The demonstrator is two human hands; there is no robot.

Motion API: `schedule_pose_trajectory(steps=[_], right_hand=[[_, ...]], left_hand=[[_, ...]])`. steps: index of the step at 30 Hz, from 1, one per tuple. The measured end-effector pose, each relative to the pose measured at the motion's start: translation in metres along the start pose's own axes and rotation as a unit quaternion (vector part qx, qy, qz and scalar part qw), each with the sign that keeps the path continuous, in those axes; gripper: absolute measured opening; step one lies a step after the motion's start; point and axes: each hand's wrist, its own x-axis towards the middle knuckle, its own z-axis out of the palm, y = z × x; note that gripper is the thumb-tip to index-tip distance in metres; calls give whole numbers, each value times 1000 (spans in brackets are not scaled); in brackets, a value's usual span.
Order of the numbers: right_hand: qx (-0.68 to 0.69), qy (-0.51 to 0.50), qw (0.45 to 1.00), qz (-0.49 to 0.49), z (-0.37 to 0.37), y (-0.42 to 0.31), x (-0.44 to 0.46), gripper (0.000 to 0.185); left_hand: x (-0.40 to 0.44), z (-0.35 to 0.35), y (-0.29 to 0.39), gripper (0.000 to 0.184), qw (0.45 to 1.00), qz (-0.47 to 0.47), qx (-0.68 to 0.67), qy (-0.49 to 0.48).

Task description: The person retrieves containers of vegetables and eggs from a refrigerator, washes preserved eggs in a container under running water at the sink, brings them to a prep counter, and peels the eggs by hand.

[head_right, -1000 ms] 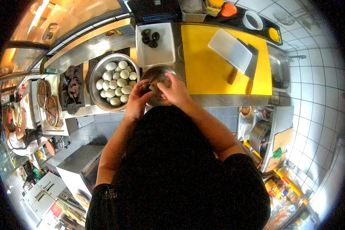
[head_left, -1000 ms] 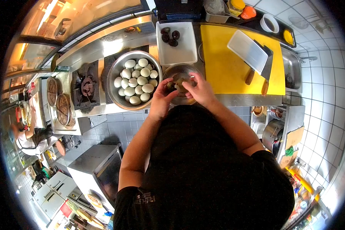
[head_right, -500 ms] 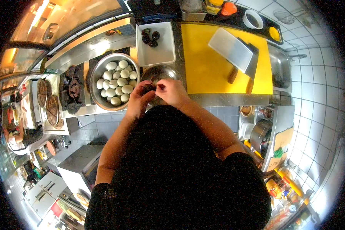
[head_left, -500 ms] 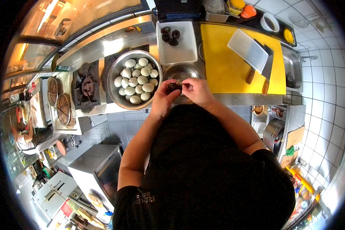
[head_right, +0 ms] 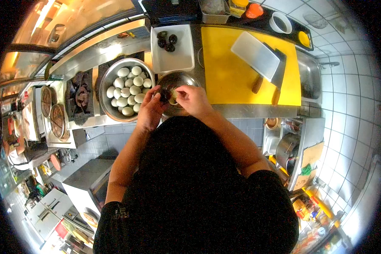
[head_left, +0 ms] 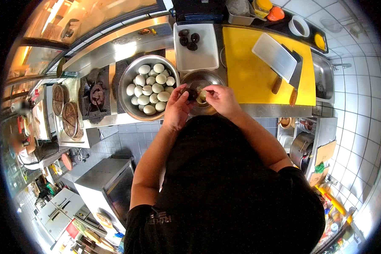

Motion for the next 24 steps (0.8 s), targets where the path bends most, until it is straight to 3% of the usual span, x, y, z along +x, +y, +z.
schedule_pose_trajectory(steps=[2,5,8,10,11,12,14,15,16,18,19,20,21,22,24], right_hand=[[-12,-10,999,28,-5,0,0,25],[-221,2,975,-35,-5,15,4,33],[-119,11,991,52,5,7,4,41],[93,-68,984,136,18,26,12,41],[197,-107,958,177,23,34,16,41],[280,-110,931,206,26,35,19,39],[436,-112,853,264,25,40,24,36],[404,-121,883,206,23,45,26,32],[371,-124,908,148,21,51,29,27],[508,-79,811,281,6,25,49,22],[448,-44,850,272,3,14,61,18],[362,-23,898,249,1,9,72,21],[221,-24,952,211,-2,9,87,28],[73,-24,983,166,-6,11,102,35],[-143,-25,987,67,-7,31,133,45]], left_hand=[[1,2,0,34,999,21,32,31],[3,5,-2,37,981,57,168,77],[4,2,-4,46,910,126,393,51],[4,3,-8,51,819,197,539,22],[0,12,-6,56,799,200,567,17],[-6,29,3,54,829,161,536,-5],[-12,36,13,50,810,154,565,-36],[-11,31,12,46,766,253,590,-33],[-12,24,14,45,777,254,577,5],[-17,10,28,43,795,253,546,79],[-6,-20,35,37,749,288,587,111],[-5,-30,47,34,744,292,577,168],[-2,-48,59,34,683,328,620,202],[4,-64,73,37,579,347,708,209],[13,-94,88,42,509,312,776,204]])
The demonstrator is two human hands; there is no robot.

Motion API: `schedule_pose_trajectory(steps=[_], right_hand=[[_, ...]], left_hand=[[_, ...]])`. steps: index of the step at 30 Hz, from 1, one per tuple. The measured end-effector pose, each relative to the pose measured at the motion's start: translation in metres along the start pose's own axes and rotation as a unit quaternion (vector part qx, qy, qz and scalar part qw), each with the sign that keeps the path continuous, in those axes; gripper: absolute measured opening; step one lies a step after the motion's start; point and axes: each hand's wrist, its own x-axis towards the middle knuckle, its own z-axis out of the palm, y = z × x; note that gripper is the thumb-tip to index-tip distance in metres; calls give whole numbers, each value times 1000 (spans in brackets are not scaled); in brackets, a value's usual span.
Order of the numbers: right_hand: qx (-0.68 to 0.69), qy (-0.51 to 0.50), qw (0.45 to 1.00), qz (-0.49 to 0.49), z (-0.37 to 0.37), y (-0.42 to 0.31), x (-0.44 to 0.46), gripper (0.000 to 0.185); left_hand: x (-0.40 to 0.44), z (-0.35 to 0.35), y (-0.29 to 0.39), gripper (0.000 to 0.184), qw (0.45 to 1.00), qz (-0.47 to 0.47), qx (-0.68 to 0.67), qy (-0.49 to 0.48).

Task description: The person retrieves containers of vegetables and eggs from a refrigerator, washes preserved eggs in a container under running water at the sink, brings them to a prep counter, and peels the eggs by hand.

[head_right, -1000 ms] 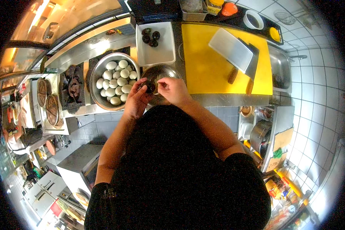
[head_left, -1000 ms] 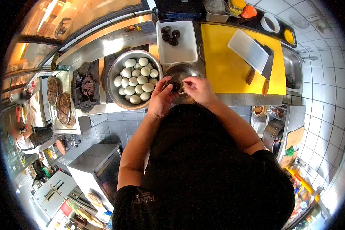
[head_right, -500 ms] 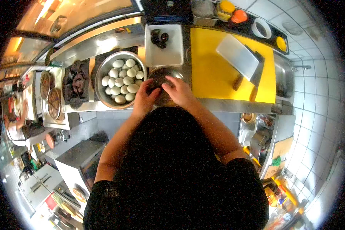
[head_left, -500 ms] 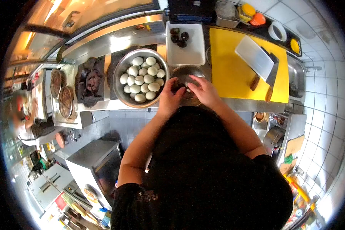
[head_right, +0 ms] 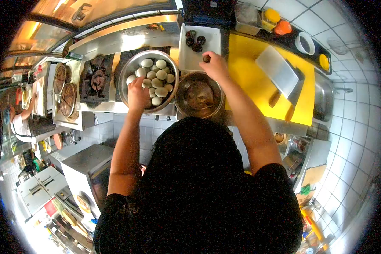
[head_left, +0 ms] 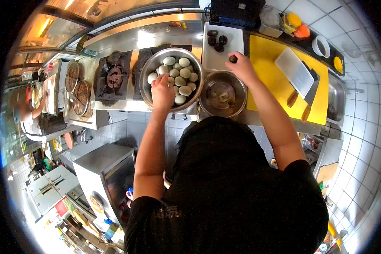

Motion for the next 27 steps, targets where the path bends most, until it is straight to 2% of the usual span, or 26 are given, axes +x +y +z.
schedule_pose_trajectory(steps=[1,5,7,10,11,14,15,18,20,21,24,25,27], right_hand=[[-108,14,993,-48,3,7,12,50],[-190,14,981,-28,12,1,32,56],[-217,42,975,-21,13,-19,17,53],[-158,67,975,-138,17,-21,-3,51],[-166,81,969,-165,17,-25,-13,44],[38,-14,993,-111,1,-59,-52,35],[100,-7,980,-172,6,-57,-59,28],[170,-59,968,-177,9,-69,-82,31],[243,-56,949,-192,18,-65,-94,31],[236,-43,947,-215,18,-64,-99,29],[286,-73,953,-65,8,-59,-114,33],[348,-60,932,-84,11,-52,-116,34],[376,-92,921,-42,5,-44,-117,32]], left_hand=[[4,0,-7,42,999,6,0,-39],[17,-4,-13,43,985,24,63,-161],[21,6,-27,42,985,32,64,-158],[20,1,-35,40,986,46,39,-154],[23,-5,-32,40,986,53,26,-153],[24,-36,0,39,993,67,-78,-63],[23,-44,17,44,987,27,-140,-76],[14,-52,72,51,949,34,-306,-74],[7,-46,100,57,928,47,-357,-100],[4,-44,107,62,914,26,-378,-147],[-4,-35,130,59,912,6,-394,-112],[-6,-34,134,57,920,13,-372,-119],[-11,-33,141,54,936,27,-325,-131]])
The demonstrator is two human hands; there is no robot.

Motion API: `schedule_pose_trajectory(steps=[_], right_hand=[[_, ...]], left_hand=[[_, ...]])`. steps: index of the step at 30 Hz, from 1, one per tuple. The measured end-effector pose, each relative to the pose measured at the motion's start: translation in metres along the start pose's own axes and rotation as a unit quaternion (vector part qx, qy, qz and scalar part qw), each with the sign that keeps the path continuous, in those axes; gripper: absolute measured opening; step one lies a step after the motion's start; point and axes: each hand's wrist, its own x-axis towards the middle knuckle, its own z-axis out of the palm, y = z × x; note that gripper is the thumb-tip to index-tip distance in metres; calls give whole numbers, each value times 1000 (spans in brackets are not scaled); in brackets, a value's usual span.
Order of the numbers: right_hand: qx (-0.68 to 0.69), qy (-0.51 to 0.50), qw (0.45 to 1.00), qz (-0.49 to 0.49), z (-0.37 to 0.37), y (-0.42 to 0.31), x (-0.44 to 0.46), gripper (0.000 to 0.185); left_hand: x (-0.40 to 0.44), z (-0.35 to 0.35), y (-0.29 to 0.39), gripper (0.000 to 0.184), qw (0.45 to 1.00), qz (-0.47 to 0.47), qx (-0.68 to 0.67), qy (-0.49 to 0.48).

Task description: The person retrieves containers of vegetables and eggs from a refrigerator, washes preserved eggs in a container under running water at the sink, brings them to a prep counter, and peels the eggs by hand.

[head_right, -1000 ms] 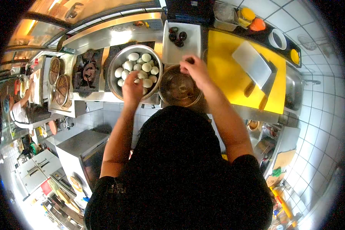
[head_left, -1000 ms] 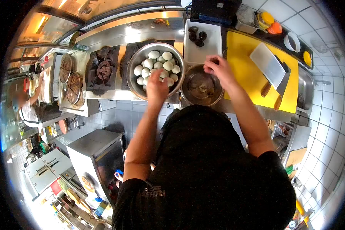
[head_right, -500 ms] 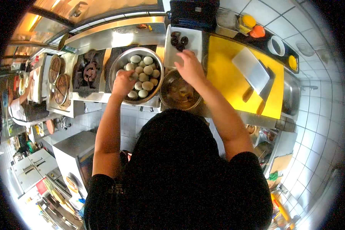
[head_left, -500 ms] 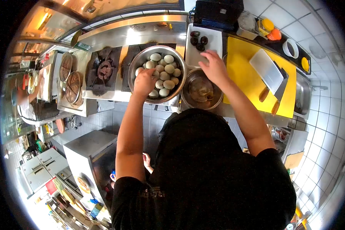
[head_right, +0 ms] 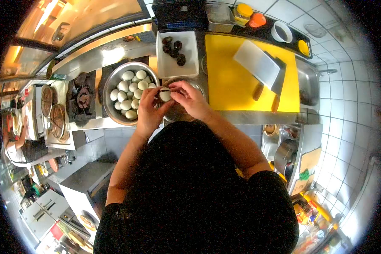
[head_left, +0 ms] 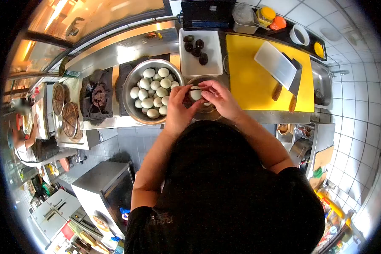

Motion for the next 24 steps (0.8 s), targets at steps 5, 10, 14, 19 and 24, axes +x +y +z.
schedule_pose_trajectory(steps=[5,10,14,19,24], right_hand=[[55,5,998,35,-8,12,-6,28],[-40,71,996,37,-9,17,-6,25],[-94,45,993,48,-8,0,-5,28],[-139,23,988,57,-8,3,-2,20],[-206,37,975,72,-6,-9,-2,27]], left_hand=[[-3,8,-7,50,997,-6,-80,2],[-3,7,-11,51,998,63,19,15],[-7,10,-14,56,993,107,50,21],[-12,15,-17,60,992,111,53,32],[-16,15,-18,58,988,126,81,31]])
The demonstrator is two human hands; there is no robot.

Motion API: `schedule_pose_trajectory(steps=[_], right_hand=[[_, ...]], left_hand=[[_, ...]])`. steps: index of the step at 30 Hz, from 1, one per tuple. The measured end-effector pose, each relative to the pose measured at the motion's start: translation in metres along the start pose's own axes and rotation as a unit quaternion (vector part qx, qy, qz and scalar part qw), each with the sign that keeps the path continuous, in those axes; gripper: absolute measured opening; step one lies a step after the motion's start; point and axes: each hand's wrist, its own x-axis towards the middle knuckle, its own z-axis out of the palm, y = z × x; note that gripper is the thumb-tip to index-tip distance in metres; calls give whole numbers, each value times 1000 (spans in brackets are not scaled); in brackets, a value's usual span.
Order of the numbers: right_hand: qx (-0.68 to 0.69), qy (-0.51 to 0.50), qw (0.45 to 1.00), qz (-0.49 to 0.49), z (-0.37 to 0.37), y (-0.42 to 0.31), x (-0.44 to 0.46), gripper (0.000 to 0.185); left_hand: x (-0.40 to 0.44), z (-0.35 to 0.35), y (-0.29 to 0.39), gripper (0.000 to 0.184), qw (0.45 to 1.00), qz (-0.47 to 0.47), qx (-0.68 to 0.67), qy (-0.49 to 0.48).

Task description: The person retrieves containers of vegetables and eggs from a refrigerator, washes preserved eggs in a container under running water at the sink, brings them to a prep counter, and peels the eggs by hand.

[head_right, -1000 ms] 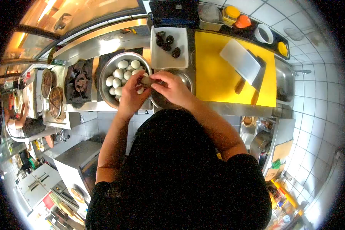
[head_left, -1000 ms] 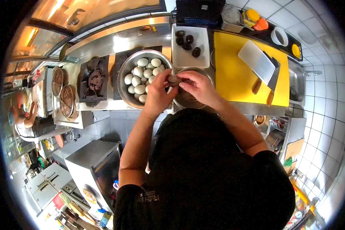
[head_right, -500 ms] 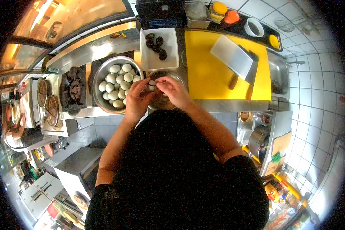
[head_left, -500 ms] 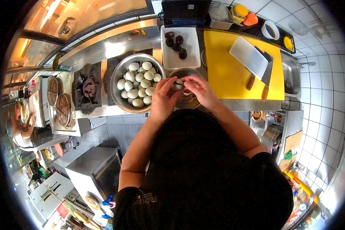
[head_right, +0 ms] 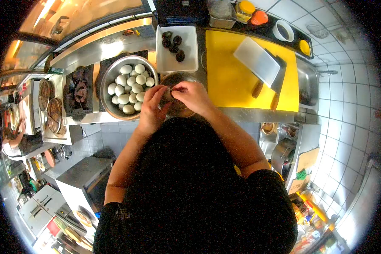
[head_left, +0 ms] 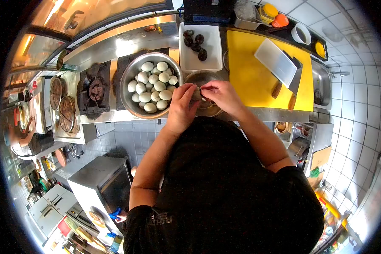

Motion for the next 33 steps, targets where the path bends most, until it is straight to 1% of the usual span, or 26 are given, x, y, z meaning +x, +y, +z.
schedule_pose_trajectory(steps=[4,7,10,13,16,19,20,21,22,25,26,28,29,32,33], right_hand=[[-41,-12,999,2,-2,-10,-2,24],[-3,-15,999,50,-1,-7,-1,26],[106,12,993,49,3,-8,-4,23],[184,24,981,50,6,8,0,24],[201,49,977,59,6,17,4,26],[121,61,990,43,2,32,5,28],[19,73,997,2,1,27,3,29],[-84,84,992,-39,-1,21,-1,29],[-186,95,975,-79,-1,16,-4,30],[-102,32,992,-63,8,17,-8,32],[18,-9,1000,-9,10,10,-10,37],[83,1,997,0,16,17,-8,40],[116,6,993,4,18,20,-8,41],[111,-24,994,-6,23,24,-7,43],[108,-28,994,9,23,24,-7,42]], left_hand=[[2,-3,3,57,1000,-1,11,-4],[0,-1,1,58,1000,4,-4,-2],[-1,-1,2,55,1000,-1,5,7],[-5,4,-5,53,993,-88,-84,8],[-7,7,-4,55,947,-200,-250,-4],[-13,18,-20,58,914,-210,-347,0],[-14,20,-22,59,915,-216,-341,6],[-15,21,-25,60,915,-222,-335,12],[-16,23,-27,61,916,-228,-330,17],[-12,28,-27,55,934,-204,-289,41],[-8,24,-22,53,956,-182,-226,31],[0,15,-10,48,986,-136,-97,10],[0,17,-11,47,988,-134,-79,18],[-2,22,-15,47,992,-119,-23,30],[-4,23,-17,48,994,-106,-4,26]])
